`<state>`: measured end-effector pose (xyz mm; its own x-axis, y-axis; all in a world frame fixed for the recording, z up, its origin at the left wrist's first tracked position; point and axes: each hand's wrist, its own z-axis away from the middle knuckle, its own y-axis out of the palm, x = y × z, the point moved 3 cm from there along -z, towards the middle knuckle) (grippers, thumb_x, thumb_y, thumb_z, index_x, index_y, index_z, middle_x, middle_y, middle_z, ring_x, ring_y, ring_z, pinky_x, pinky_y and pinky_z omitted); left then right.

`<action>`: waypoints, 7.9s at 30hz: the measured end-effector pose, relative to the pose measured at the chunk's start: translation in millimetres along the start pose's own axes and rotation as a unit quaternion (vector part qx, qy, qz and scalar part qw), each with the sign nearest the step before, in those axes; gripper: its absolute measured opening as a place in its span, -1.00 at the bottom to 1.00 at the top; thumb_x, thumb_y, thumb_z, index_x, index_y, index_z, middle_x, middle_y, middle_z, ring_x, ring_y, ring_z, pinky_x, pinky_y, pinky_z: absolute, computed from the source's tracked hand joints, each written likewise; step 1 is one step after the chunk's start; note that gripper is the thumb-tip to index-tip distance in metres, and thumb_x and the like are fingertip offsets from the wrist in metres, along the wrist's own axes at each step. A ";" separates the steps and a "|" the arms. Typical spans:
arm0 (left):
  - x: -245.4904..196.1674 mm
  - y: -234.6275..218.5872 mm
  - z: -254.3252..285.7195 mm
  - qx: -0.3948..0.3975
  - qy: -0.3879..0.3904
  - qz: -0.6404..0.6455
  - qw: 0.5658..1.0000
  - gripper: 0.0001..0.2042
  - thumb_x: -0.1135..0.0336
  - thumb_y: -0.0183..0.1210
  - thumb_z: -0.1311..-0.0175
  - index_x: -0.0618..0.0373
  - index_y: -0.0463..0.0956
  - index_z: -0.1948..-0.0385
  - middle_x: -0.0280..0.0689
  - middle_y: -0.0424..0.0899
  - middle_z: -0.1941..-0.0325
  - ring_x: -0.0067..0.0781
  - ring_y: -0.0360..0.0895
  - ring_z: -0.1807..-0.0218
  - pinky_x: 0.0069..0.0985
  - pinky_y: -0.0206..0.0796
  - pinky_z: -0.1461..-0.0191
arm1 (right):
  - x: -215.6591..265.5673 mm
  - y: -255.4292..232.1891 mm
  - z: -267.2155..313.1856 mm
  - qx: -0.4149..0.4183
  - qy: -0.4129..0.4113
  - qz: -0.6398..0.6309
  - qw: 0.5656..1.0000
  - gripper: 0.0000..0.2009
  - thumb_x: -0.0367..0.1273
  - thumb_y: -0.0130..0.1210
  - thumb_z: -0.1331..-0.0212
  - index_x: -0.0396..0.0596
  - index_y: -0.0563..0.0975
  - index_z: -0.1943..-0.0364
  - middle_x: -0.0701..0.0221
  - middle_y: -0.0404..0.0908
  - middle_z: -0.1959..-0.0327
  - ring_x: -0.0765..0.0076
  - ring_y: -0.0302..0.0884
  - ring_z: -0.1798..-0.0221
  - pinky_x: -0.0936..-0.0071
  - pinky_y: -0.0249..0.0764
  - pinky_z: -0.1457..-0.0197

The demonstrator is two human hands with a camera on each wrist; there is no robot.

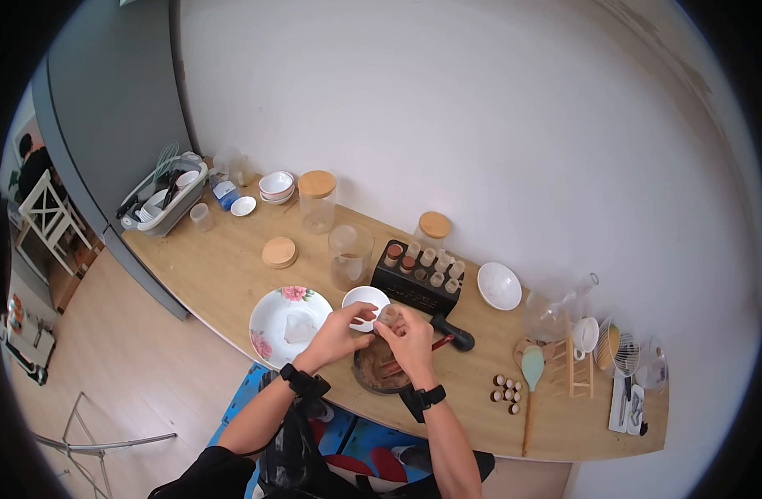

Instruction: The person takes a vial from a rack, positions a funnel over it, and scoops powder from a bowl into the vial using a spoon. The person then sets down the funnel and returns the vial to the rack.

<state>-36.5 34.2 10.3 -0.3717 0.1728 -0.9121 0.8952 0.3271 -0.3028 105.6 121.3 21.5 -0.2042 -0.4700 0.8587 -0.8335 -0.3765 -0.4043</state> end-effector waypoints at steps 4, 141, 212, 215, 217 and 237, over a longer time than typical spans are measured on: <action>5.1 9.1 -4.5 -0.007 -0.004 0.005 1.000 -0.58 0.44 0.31 0.01 0.19 0.47 0.04 -0.20 0.65 0.14 -0.30 0.60 0.05 -0.41 0.45 -0.04 | 0.8 0.0 -0.9 0.014 0.009 -0.010 1.000 -0.68 -0.40 0.37 0.04 -0.21 0.59 0.17 0.42 0.56 0.59 0.68 0.41 0.57 0.67 0.35 0.49; -13.2 -86.1 -139.5 -0.108 0.125 -0.322 0.932 -0.64 0.41 0.36 -0.01 0.23 0.55 0.10 -0.15 0.61 0.34 -0.40 0.48 0.47 -0.48 0.38 0.34 | -0.4 -46.1 65.8 -0.013 0.114 -0.308 0.945 -0.71 -0.38 0.11 -0.28 -0.20 0.45 -0.03 0.45 0.55 0.35 0.66 0.48 0.38 0.68 0.43 0.32; -0.6 -72.6 -122.3 -0.266 0.132 -0.259 0.919 -0.64 0.36 0.27 -0.20 0.20 0.31 0.06 -0.21 0.56 0.38 -0.47 0.42 0.52 -0.50 0.27 0.42 | 3.7 -55.7 68.1 0.014 0.118 -0.271 0.955 -0.75 -0.50 0.07 -0.26 -0.27 0.44 -0.01 0.39 0.57 0.31 0.60 0.56 0.33 0.64 0.48 0.26; 12.0 -76.3 -125.6 -0.185 0.114 -0.337 0.916 -0.68 0.38 0.26 -0.19 0.17 0.34 0.09 -0.21 0.55 0.41 -0.47 0.43 0.52 -0.49 0.27 0.42 | 2.7 -55.5 66.4 -0.001 0.112 -0.282 0.953 -0.74 -0.50 0.08 -0.26 -0.27 0.44 -0.01 0.39 0.57 0.30 0.60 0.56 0.33 0.64 0.48 0.26; 12.0 -74.3 -126.1 -0.224 0.125 -0.293 0.921 -0.69 0.38 0.27 -0.18 0.17 0.36 0.11 -0.21 0.53 0.43 -0.47 0.42 0.53 -0.48 0.26 0.43 | 7.2 -57.4 67.5 0.018 0.122 -0.261 0.957 -0.74 -0.51 0.07 -0.26 -0.27 0.44 -0.01 0.38 0.57 0.30 0.60 0.56 0.32 0.64 0.48 0.25; 5.2 -92.1 -115.1 -0.229 0.082 -0.316 0.917 -0.65 0.33 0.27 -0.20 0.16 0.37 0.04 -0.28 0.51 0.50 -0.55 0.45 0.52 -0.53 0.29 0.43 | -0.1 -52.9 68.4 -0.031 0.109 -0.293 0.949 -0.78 -0.43 0.13 -0.19 -0.21 0.54 0.10 0.44 0.59 0.43 0.67 0.47 0.45 0.64 0.44 0.36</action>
<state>-149.2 111.9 65.3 -0.8462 -0.0620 -0.5293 0.3039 0.7597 -0.5749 184.8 86.7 21.3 0.2085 -0.0161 0.9779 -0.8644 -0.4709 0.1765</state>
